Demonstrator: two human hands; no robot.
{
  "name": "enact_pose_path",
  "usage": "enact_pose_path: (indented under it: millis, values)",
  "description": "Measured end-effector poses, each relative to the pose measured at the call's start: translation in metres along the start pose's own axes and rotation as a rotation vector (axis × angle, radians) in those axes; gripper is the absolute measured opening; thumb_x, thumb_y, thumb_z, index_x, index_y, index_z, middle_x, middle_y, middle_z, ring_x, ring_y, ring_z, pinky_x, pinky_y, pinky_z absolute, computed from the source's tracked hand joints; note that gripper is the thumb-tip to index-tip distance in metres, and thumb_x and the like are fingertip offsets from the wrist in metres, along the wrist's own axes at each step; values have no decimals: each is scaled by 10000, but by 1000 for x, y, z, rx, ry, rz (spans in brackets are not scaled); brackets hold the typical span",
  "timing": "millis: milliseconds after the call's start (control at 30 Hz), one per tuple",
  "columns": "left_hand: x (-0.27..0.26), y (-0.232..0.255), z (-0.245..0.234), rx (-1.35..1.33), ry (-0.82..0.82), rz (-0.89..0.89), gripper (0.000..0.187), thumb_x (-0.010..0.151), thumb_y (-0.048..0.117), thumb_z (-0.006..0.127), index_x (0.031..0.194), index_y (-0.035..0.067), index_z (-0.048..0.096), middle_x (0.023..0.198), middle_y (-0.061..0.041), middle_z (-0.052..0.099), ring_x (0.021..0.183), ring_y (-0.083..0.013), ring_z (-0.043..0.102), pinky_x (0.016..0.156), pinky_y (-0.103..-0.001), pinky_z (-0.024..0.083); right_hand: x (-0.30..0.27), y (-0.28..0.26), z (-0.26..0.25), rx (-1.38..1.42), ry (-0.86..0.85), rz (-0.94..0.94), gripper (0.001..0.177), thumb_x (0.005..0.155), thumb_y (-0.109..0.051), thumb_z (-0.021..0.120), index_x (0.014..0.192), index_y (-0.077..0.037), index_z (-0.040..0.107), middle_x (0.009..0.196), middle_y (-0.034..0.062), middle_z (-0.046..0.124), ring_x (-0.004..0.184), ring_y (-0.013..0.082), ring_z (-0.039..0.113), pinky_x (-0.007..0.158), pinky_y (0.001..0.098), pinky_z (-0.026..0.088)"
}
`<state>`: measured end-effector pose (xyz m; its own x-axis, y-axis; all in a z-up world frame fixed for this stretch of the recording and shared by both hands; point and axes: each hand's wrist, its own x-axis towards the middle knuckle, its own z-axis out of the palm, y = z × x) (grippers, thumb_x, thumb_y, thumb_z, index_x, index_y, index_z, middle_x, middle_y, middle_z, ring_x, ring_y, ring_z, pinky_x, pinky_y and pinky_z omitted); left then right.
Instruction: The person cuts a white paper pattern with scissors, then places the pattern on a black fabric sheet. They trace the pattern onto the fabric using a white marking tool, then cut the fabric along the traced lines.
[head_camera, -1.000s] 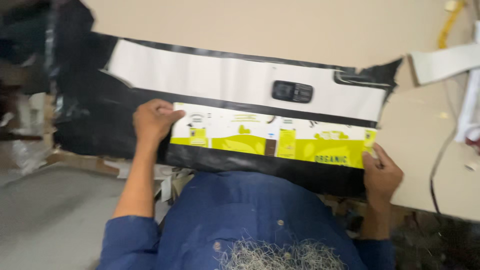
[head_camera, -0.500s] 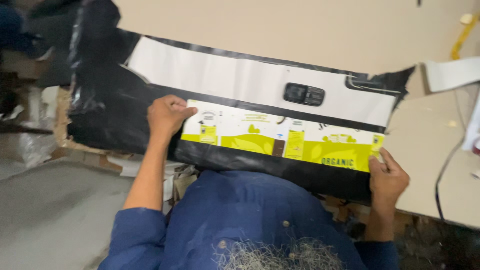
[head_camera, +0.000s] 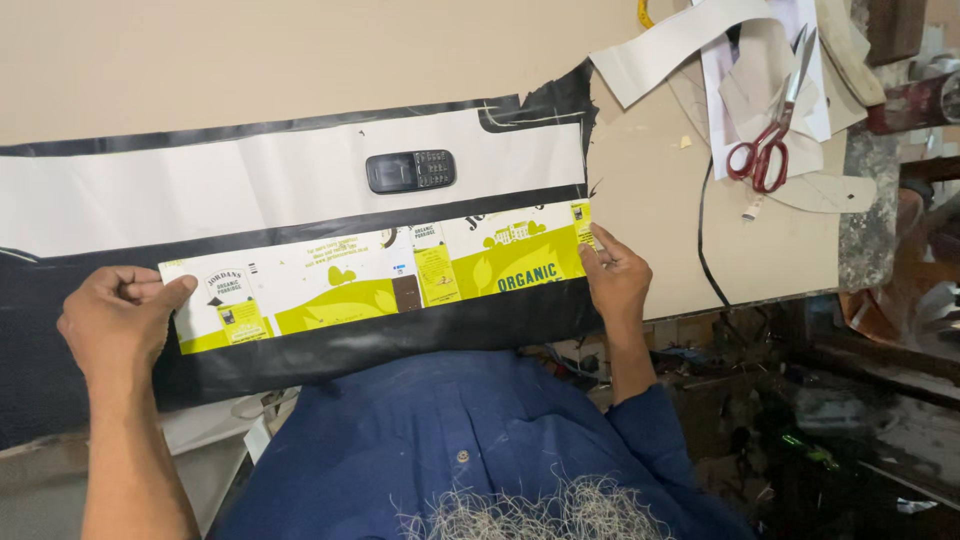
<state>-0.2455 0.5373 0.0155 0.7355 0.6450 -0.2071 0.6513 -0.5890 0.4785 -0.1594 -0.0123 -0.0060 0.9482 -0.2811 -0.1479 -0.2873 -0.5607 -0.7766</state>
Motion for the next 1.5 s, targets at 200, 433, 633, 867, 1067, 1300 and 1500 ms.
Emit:
enact_pose_path:
  millis: [200,433,633,867,1067,1300,1500]
  values:
    - [3,2,0,-54,-42,-125,358,796,190,927,1049,13,744,878,-114,741,737,-156,700,629,-307,556,8,23,2,-22,-4,-22,400,911,-120,776,1303,-64,718,718,20,705,571,5,518,517,197,429]
    - [7,6,-6,-203,10,-41,342,678,200,954,890,26,750,791,-74,755,680,-129,695,641,-288,556,5,15,0,89,-47,-82,409,945,-68,771,1334,33,693,779,53,702,636,27,542,555,202,437]
    - [5,10,0,-215,-8,-60,302,678,202,934,855,52,740,777,-71,773,696,-164,741,682,-310,567,-6,-3,-10,12,-43,-46,404,955,-64,770,1347,11,707,764,37,678,597,21,496,522,200,393]
    - [6,12,-11,-238,-39,-65,300,668,228,935,853,79,751,791,-67,784,728,-179,753,723,-338,571,2,9,2,74,-5,-4,390,940,-47,788,1319,16,722,764,-41,593,587,8,433,515,195,342]
    - [8,6,-10,-281,-61,-36,280,701,229,923,860,78,748,795,-69,782,711,-189,752,750,-355,558,14,35,-1,22,-25,-83,392,950,-53,797,1324,25,713,797,-43,622,646,2,468,588,168,383]
    - [10,-1,-5,-321,-57,27,270,678,207,922,827,82,734,787,-62,777,716,-201,750,737,-370,556,16,30,-4,35,-33,-23,409,923,-73,806,1314,10,718,759,-36,586,589,22,435,526,192,330]
    - [9,0,-6,-330,-16,19,283,661,224,934,812,95,733,779,-54,773,738,-220,748,723,-385,556,18,29,-4,39,-46,2,404,910,-54,799,1299,15,717,786,-30,622,577,26,439,515,186,324]
